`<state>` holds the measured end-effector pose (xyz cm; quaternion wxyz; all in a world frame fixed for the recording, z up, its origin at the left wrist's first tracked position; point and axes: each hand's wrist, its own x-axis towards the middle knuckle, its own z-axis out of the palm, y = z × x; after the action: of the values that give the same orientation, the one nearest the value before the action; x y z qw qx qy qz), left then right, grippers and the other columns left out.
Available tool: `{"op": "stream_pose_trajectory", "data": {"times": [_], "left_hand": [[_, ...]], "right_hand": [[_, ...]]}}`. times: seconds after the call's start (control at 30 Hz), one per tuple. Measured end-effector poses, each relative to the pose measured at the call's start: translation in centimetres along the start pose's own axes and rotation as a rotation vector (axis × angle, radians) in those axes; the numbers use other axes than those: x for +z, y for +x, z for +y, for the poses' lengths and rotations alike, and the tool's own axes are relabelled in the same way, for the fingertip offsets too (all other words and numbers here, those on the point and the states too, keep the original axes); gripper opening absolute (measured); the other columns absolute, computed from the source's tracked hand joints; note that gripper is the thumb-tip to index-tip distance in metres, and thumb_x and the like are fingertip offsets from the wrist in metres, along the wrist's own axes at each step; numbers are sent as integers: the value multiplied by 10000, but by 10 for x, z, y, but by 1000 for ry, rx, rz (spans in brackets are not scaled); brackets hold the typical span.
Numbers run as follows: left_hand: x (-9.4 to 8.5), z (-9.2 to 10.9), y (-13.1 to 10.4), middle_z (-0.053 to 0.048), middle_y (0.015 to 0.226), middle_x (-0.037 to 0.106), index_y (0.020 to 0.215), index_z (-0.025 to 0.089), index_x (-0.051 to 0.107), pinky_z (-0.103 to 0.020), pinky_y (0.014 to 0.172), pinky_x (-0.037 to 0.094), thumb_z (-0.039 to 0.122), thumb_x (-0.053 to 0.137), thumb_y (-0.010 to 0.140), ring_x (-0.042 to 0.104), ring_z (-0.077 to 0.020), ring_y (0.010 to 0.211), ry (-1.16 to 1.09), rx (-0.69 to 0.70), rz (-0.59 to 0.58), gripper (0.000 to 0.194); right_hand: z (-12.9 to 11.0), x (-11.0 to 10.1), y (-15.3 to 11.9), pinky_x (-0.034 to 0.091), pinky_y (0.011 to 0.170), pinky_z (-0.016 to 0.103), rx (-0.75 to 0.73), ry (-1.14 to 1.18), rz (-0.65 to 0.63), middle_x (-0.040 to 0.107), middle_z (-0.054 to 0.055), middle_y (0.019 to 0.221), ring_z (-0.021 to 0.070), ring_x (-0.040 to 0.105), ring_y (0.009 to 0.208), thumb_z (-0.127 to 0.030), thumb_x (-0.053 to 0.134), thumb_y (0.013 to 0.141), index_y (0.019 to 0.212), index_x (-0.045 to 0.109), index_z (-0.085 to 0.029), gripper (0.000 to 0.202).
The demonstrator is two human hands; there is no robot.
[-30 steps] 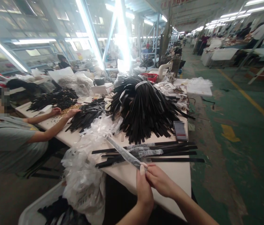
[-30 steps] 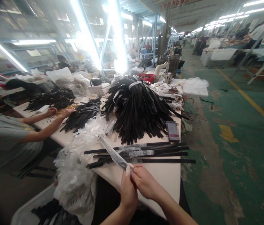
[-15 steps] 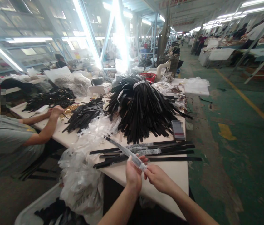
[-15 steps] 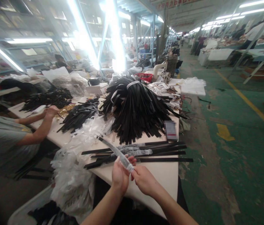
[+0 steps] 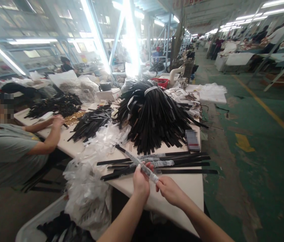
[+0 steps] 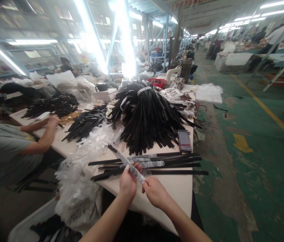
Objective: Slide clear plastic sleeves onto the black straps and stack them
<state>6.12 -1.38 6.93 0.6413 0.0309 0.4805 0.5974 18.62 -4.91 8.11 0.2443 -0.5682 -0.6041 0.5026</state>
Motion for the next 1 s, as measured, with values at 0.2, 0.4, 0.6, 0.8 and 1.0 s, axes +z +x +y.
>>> {"op": "stream_pose_trajectory", "data": {"times": [0.2, 0.4, 0.6, 0.8, 1.0], "left_hand": [[-6, -5, -5, -130, 961, 738, 1022, 150, 625, -360, 765, 585, 335, 597, 902, 738, -240, 826, 31, -75, -147, 222], [5, 7, 2, -109, 895, 737, 1003, 158, 603, -350, 751, 584, 252, 546, 914, 729, -210, 750, -5, 8, -40, 142], [-1, -3, -2, -117, 933, 735, 1060, 161, 604, -351, 703, 575, 310, 579, 875, 732, -241, 778, 15, -40, -146, 239], [8, 5, 4, -115, 933, 740, 1008, 163, 610, -349, 754, 575, 254, 598, 872, 732, -222, 782, -11, 15, -49, 165], [-8, -8, -13, -132, 976, 745, 1078, 142, 636, -350, 736, 578, 320, 644, 840, 735, -248, 827, 31, -33, -172, 298]], "right_hand": [[-2, -6, -4, 318, 544, 237, -29, 17, -19, 585, 6, 607, 133, 513, 563, -234, 458, 940, 669, 630, -161, 329], [-3, -7, -5, 308, 536, 232, 26, -28, -10, 553, -6, 578, 129, 506, 556, -209, 460, 929, 687, 640, -159, 305], [-5, -8, -4, 302, 544, 234, -22, -26, -16, 549, -6, 580, 127, 509, 560, -207, 468, 927, 653, 616, -159, 315], [-4, -8, -4, 303, 560, 234, -9, -32, -1, 574, 2, 601, 134, 522, 596, -214, 465, 932, 664, 630, -158, 320], [3, -13, -3, 312, 553, 232, -28, -21, -56, 587, 2, 616, 133, 528, 599, -227, 468, 936, 673, 631, -156, 318]]}}
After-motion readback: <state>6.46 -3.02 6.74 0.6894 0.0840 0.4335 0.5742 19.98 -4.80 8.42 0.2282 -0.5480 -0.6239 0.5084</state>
